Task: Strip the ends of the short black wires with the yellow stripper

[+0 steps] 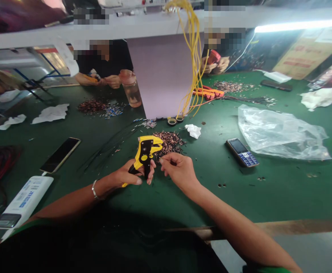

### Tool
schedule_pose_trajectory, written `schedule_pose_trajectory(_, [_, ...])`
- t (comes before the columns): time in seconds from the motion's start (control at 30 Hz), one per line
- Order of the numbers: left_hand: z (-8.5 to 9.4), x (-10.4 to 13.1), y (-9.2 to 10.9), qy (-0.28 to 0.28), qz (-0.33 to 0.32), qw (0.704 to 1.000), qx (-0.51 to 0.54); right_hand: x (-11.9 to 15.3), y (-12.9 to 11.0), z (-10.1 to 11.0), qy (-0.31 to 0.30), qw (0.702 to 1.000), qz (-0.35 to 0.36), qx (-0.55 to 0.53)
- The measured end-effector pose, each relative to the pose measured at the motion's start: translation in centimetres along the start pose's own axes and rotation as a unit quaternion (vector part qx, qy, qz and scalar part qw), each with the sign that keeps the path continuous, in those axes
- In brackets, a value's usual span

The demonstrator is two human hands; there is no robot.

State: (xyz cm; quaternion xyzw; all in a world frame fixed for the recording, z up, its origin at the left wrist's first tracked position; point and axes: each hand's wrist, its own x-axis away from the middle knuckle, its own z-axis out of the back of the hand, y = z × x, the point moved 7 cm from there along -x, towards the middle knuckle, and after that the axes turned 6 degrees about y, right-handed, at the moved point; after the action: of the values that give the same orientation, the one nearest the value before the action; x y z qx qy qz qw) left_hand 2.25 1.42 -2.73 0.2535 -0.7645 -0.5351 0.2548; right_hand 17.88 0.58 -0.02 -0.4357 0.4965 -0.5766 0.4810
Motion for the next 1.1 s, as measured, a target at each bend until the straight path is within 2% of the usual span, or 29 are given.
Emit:
schedule_pose_trajectory(0.07, [0.2,0.1,0.5,0.027,-0.035,0.992,-0.116,0.2,-0.1,-0.2,0.0,1.0,-0.001,-0.009])
schedule_pose_trajectory(0.13, [0.3,0.3,1.4,0.065,-0.098,0.96,-0.252,0.5,-0.4,-0.4,-0.005,1.0,0.003,-0.023])
schedule_pose_trajectory(0.23, [0.2,1.1,2.8,0.133,-0.207,0.865,-0.437,1.0,-0.7,-0.7,-0.023,0.999,0.018,-0.036])
schedule_pose_trajectory(0.3, [-0.1,1.6,3.2,0.159,-0.256,0.802,-0.515,1.3,-0.9,-0.8,-0.036,0.998,0.033,-0.038])
schedule_pose_trajectory(0.37, [-0.4,1.9,3.3,0.167,-0.285,0.762,-0.557,1.5,-0.9,-0.8,-0.045,0.997,0.043,-0.049])
schedule_pose_trajectory(0.43, [-0.5,2.0,3.3,0.176,-0.304,0.736,-0.578,1.5,-0.8,-0.8,-0.048,0.995,0.048,-0.067])
schedule_pose_trajectory(0.57, [-0.6,2.1,3.4,0.186,-0.316,0.708,-0.603,1.3,-0.3,-0.5,-0.033,0.996,0.047,-0.061])
schedule_pose_trajectory(0.73, [-1.1,2.2,3.3,0.175,-0.318,0.698,-0.618,1.3,0.4,-0.5,-0.044,0.998,0.025,-0.048])
schedule_pose_trajectory(1.0, [-1.8,2.5,3.6,0.181,-0.378,0.665,-0.618,1.3,0.7,-0.6,-0.075,0.99,0.002,-0.118])
schedule_pose_trajectory(1.1, [-1.9,2.6,3.8,0.183,-0.397,0.662,-0.609,1.4,0.7,-0.7,-0.085,0.986,0.003,-0.141])
